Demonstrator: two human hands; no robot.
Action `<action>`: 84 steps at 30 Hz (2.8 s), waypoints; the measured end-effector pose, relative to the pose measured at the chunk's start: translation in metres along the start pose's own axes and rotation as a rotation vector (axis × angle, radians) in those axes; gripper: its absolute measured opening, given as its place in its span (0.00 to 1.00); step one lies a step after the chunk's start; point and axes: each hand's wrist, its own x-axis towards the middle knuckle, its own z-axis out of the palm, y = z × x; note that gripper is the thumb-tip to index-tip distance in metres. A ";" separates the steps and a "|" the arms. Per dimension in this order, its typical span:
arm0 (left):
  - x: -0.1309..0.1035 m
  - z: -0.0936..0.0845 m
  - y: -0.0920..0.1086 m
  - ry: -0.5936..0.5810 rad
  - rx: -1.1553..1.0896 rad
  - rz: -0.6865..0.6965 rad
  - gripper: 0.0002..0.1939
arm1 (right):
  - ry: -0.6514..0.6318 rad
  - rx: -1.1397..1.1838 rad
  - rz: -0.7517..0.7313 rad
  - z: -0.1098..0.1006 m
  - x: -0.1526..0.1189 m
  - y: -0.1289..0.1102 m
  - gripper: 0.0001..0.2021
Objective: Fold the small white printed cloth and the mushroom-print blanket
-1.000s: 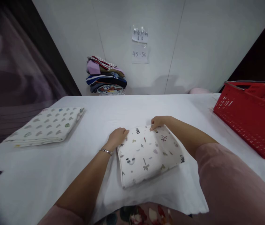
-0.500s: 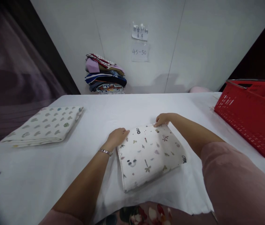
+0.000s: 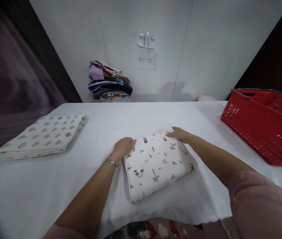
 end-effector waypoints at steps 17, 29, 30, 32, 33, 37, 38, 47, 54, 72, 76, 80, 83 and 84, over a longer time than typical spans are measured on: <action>0.007 -0.004 -0.016 -0.033 -0.099 -0.118 0.19 | 0.295 -0.781 -0.471 0.096 0.095 -0.099 0.32; 0.004 -0.003 -0.016 -0.001 -0.229 -0.151 0.16 | 0.293 -0.417 -0.577 0.092 -0.036 -0.001 0.24; 0.005 -0.002 -0.015 0.038 -0.259 -0.160 0.14 | 0.366 -0.335 -0.529 0.091 -0.045 0.007 0.24; 0.004 -0.001 -0.014 0.134 -0.321 -0.163 0.12 | 0.486 -0.116 -0.383 0.088 -0.057 0.021 0.27; 0.004 -0.001 -0.013 0.177 -0.345 -0.156 0.11 | 0.513 0.018 -0.307 0.088 -0.061 0.026 0.29; 0.001 0.001 -0.009 0.218 -0.374 -0.124 0.11 | 0.432 0.465 -0.136 0.087 -0.066 0.030 0.35; 0.001 0.001 -0.009 0.219 -0.375 -0.125 0.11 | 0.414 0.522 -0.116 0.087 -0.067 0.029 0.36; 0.001 0.002 -0.007 0.220 -0.354 -0.114 0.12 | 0.315 0.608 0.021 0.087 -0.068 0.023 0.43; 0.004 0.007 -0.008 0.185 -0.397 -0.171 0.13 | 0.330 0.580 0.018 0.091 -0.072 0.011 0.46; 0.008 0.008 -0.014 0.147 -0.405 -0.199 0.13 | 0.341 0.522 -0.072 0.097 -0.065 0.018 0.50; 0.008 0.006 -0.015 0.127 -0.373 -0.220 0.11 | 0.330 0.520 -0.088 0.099 -0.063 0.019 0.50; 0.006 0.005 -0.012 0.143 -0.354 -0.223 0.09 | 0.331 0.557 -0.092 0.100 -0.062 0.016 0.50; 0.004 0.008 -0.004 0.125 -0.367 -0.198 0.09 | 0.365 0.524 -0.087 0.087 -0.065 0.015 0.48; 0.003 0.010 0.000 0.103 -0.380 -0.171 0.09 | 0.380 0.503 -0.081 0.080 -0.068 0.016 0.48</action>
